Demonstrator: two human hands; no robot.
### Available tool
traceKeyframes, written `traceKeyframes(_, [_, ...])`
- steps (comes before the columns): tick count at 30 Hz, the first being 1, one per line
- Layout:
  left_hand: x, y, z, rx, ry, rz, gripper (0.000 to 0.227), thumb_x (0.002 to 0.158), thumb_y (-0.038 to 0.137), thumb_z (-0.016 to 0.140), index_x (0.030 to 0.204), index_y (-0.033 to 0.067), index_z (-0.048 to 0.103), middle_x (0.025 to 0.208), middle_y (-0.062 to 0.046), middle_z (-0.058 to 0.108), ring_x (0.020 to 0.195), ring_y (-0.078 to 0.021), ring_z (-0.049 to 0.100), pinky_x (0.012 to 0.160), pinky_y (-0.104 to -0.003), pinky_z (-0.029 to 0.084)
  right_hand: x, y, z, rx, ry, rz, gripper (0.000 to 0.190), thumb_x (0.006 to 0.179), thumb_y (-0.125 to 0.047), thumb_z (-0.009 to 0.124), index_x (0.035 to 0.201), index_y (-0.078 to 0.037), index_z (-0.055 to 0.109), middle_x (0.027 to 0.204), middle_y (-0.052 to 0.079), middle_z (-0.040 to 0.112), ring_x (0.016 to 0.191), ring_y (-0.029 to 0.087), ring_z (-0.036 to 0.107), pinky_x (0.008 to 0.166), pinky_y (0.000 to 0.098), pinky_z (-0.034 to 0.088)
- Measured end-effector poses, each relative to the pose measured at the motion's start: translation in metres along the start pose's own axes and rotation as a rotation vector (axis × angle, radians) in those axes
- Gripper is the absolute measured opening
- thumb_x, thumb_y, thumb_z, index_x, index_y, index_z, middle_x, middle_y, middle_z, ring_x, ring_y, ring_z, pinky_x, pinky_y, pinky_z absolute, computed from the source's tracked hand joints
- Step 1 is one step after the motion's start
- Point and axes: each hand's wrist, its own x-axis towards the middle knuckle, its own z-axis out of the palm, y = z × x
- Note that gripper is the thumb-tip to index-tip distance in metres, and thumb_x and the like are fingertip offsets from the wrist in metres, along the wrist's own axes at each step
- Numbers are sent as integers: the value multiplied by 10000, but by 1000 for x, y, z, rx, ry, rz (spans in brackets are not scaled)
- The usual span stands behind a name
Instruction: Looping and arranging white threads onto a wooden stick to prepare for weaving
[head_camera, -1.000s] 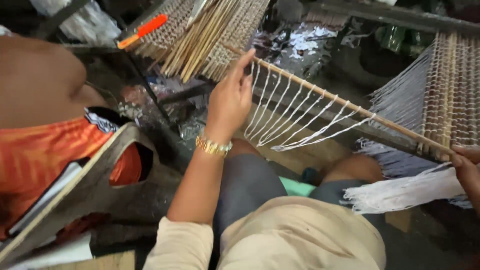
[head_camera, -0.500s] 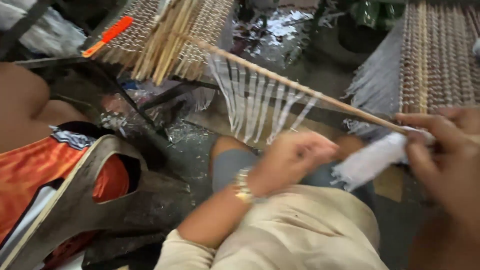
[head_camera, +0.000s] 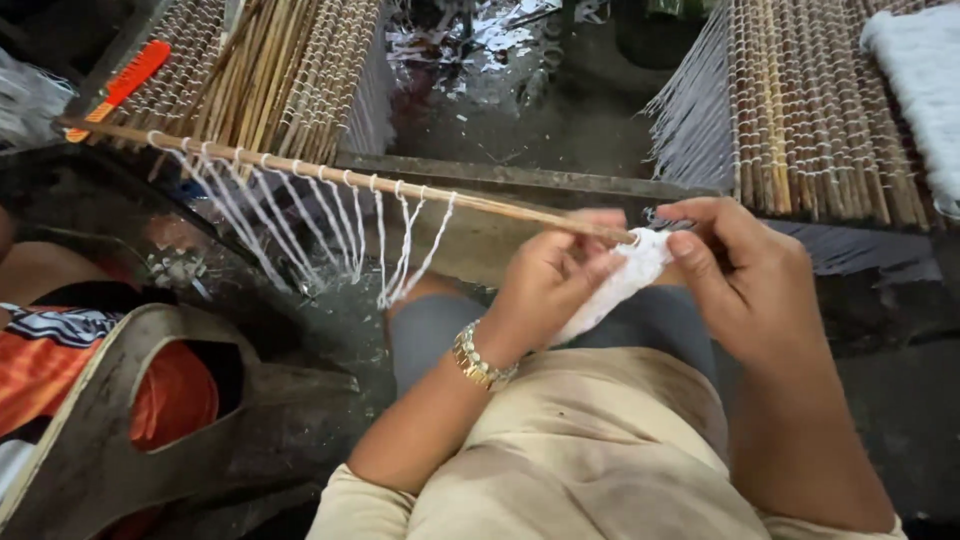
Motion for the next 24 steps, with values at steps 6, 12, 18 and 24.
traceKeyframes(6, [-5,-3,-2,20,30,144,139,969,245,706,1032,137,766,1074,-23,788,1044,-136,740,956,-290,572,0,9,17,-36,132,24,212,968,-265,808,1115,-131,735,673,-52,429,598,75,383,642,235,366])
traceKeyframes(12, [-6,-3,2,-436,240,-8,224,1092,321,453,1024,114,508,1066,-165,758,968,-180,729,734,-256,514,-2,19,19,-51,176,-22,214,996,-145,751,1210,-146,762,888,-34,682,610,89,451,637,257,404])
traceKeyframes(18, [-6,-1,26,26,214,-24,271,915,332,689,1038,97,640,941,-19,692,795,-121,614,750,-302,525,-1,4,20,-9,53,-33,279,1064,-274,588,1254,-109,708,785,-22,612,618,106,475,643,280,390])
traceKeyframes(24, [-6,2,9,168,169,253,290,1069,276,522,1127,75,722,1041,-84,703,997,-254,644,919,-364,485,-1,9,27,-88,218,35,198,974,-251,811,1150,-169,771,800,-72,651,605,55,473,677,237,424])
